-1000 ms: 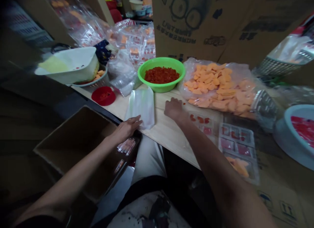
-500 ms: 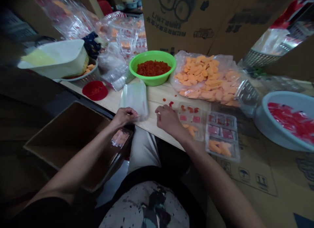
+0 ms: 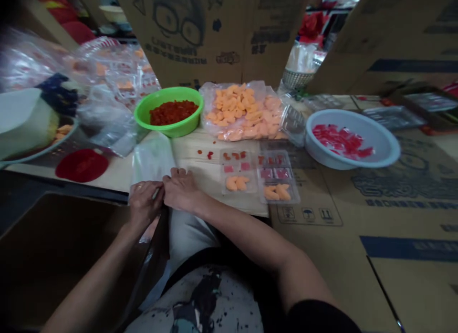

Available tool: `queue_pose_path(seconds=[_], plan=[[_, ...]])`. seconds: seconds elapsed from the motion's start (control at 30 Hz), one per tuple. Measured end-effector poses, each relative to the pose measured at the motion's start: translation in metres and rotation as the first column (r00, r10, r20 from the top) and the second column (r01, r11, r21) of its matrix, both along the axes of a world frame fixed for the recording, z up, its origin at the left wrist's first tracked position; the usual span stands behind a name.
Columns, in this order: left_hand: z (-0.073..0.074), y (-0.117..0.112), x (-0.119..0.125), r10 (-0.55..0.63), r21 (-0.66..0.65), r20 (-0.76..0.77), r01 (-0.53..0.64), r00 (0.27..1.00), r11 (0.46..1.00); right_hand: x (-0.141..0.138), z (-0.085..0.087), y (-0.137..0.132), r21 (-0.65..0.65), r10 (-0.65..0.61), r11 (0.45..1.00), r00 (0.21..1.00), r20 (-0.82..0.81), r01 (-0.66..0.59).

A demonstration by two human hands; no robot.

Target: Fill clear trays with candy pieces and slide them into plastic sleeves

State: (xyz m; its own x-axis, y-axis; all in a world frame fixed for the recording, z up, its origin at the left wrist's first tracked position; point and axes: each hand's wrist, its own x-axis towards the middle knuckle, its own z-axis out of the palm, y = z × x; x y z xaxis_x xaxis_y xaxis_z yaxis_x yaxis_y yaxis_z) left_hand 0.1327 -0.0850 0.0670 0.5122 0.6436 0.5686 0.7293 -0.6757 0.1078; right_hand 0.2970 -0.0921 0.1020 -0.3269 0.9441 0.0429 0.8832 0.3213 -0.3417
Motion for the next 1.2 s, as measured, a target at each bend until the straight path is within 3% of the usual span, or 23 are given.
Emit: queue_pose_path(seconds=[0.13, 0.23, 0.33, 0.4, 0.47, 0.53, 0.57, 0.6, 0.67, 0.73, 0.77, 0.87, 0.97, 1.03, 1.13, 1.2], plan=[[0.003, 0.002, 0.016, 0.028, -0.005, 0.021, -0.028, 0.999, 1.0, 0.028, 0.005, -0.001, 0.003, -0.135, 0.991, 0.99, -0.047, 0.135], [0.003, 0.005, 0.029, 0.043, -0.099, 0.083, -0.035, 0.996, 0.995, 0.055, 0.012, -0.004, -0.001, -0.263, 0.965, 0.962, -0.068, 0.263], [0.007, 0.007, 0.044, -0.034, -0.184, 0.309, 0.095, 0.95, 0.978, 0.075, 0.019, -0.011, 0.0, -0.35, 0.936, 0.929, -0.123, 0.353], [0.015, 0.008, 0.052, -0.154, -0.133, 0.395, 0.223, 0.905, 0.966, 0.088, 0.024, -0.019, -0.043, -0.382, 0.924, 0.903, -0.197, 0.381], [0.027, 0.011, 0.058, -0.331, -0.047, 0.348, 0.369, 0.877, 0.928, 0.105, 0.03, -0.03, -0.137, -0.327, 0.945, 0.89, -0.317, 0.298], [0.04, 0.02, 0.06, -0.45, -0.003, 0.247, 0.465, 0.858, 0.885, 0.127, 0.032, -0.043, -0.23, -0.215, 0.966, 0.868, -0.447, 0.12], [0.045, 0.025, 0.061, -0.451, 0.012, 0.216, 0.46, 0.866, 0.888, 0.14, 0.032, -0.05, -0.254, -0.197, 0.964, 0.853, -0.483, 0.079], [0.048, 0.031, 0.063, -0.414, 0.031, 0.205, 0.417, 0.887, 0.908, 0.151, 0.029, -0.056, -0.266, -0.235, 0.957, 0.847, -0.478, 0.116], [0.05, 0.038, 0.068, -0.273, 0.075, 0.236, 0.263, 0.933, 0.962, 0.171, 0.02, -0.064, -0.258, -0.43, 0.898, 0.833, -0.349, 0.356], [0.045, 0.038, 0.08, -0.147, 0.097, 0.309, 0.122, 0.94, 0.988, 0.182, 0.008, -0.066, -0.211, -0.601, 0.796, 0.784, -0.159, 0.567], [0.04, 0.035, 0.087, -0.117, 0.1, 0.345, 0.088, 0.931, 0.991, 0.184, 0.003, -0.065, -0.188, -0.637, 0.765, 0.767, -0.078, 0.616], [0.019, 0.017, 0.113, -0.111, 0.09, 0.412, 0.081, 0.904, 0.993, 0.181, -0.006, -0.057, -0.123, -0.659, 0.741, 0.75, 0.06, 0.66], [-0.003, -0.001, 0.135, -0.088, 0.054, 0.392, 0.072, 0.916, 0.996, 0.172, -0.006, -0.05, -0.047, -0.653, 0.745, 0.742, 0.151, 0.665], [-0.015, -0.011, 0.145, -0.068, 0.015, 0.324, 0.067, 0.944, 0.998, 0.165, -0.007, -0.047, -0.002, -0.607, 0.783, 0.763, 0.222, 0.623], [-0.029, -0.023, 0.152, -0.125, -0.082, 0.134, 0.137, 0.983, 0.987, 0.151, -0.016, -0.047, 0.032, -0.511, 0.852, 0.816, 0.271, 0.522], [-0.037, -0.03, 0.151, -0.168, -0.177, 0.0, 0.165, 0.986, 0.97, 0.143, -0.023, -0.048, 0.025, -0.518, 0.849, 0.82, 0.242, 0.528]])
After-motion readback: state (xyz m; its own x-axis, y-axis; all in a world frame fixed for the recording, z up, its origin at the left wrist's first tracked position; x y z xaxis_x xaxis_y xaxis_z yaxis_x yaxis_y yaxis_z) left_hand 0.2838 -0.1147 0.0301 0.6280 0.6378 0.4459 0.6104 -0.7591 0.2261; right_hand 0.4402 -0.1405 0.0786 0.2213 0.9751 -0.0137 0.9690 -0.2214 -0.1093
